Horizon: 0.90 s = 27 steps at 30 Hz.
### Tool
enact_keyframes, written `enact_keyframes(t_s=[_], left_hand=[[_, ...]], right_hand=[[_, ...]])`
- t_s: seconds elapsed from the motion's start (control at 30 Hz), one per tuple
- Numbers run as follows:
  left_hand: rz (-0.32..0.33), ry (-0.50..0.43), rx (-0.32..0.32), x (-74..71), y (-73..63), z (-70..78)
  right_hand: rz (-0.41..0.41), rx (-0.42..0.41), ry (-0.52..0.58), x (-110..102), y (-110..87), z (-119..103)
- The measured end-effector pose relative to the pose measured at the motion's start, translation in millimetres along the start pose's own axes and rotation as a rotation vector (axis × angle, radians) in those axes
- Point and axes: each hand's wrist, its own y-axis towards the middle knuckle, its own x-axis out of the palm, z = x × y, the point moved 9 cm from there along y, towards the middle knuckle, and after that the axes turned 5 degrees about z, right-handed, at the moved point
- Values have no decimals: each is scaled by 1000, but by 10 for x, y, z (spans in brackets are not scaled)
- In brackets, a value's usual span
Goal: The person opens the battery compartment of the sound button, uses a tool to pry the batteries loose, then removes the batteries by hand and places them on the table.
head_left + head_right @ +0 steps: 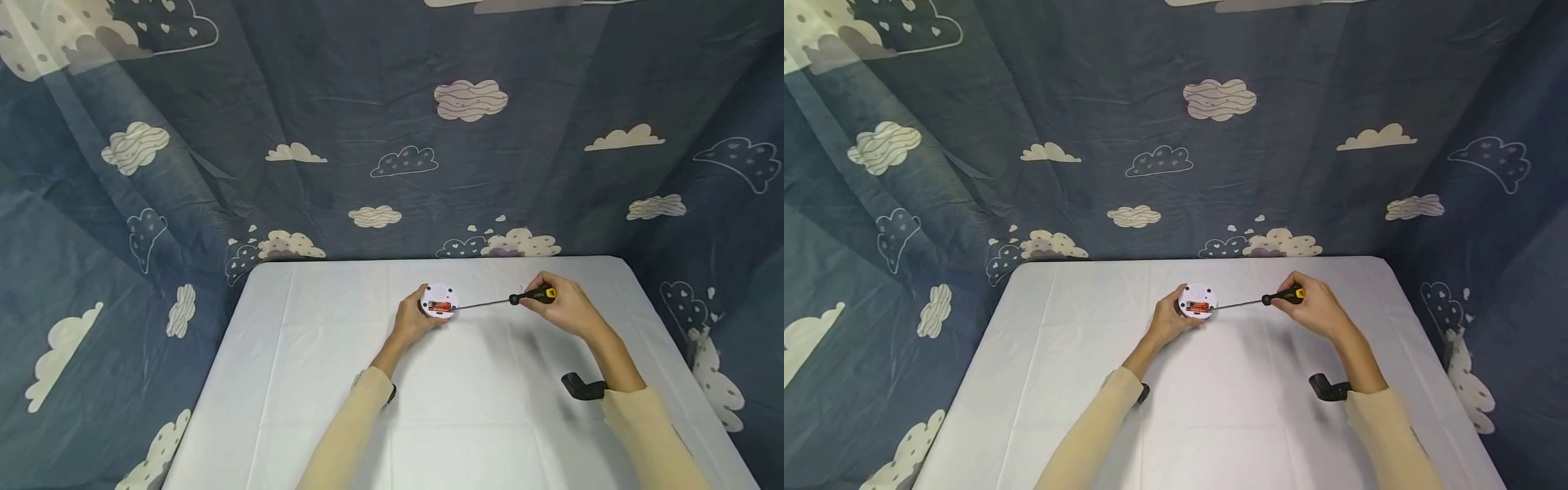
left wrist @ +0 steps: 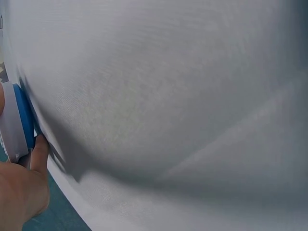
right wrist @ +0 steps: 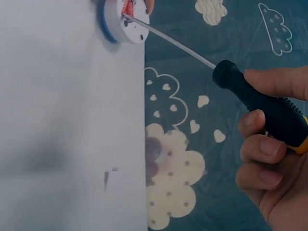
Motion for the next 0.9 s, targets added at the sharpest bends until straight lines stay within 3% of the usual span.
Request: enact_keyframes(t_s=[0.57, 0.7, 0.9], left_hand=[[10, 70, 40, -4, -16, 44], [3, 65, 24, 13, -24, 25], [13, 49, 25, 1, 2, 11]], right_hand=[[-35, -89, -43, 17, 15, -463], [-41, -77, -20, 32, 17, -392], [-52, -1, 48, 46, 27, -82]])
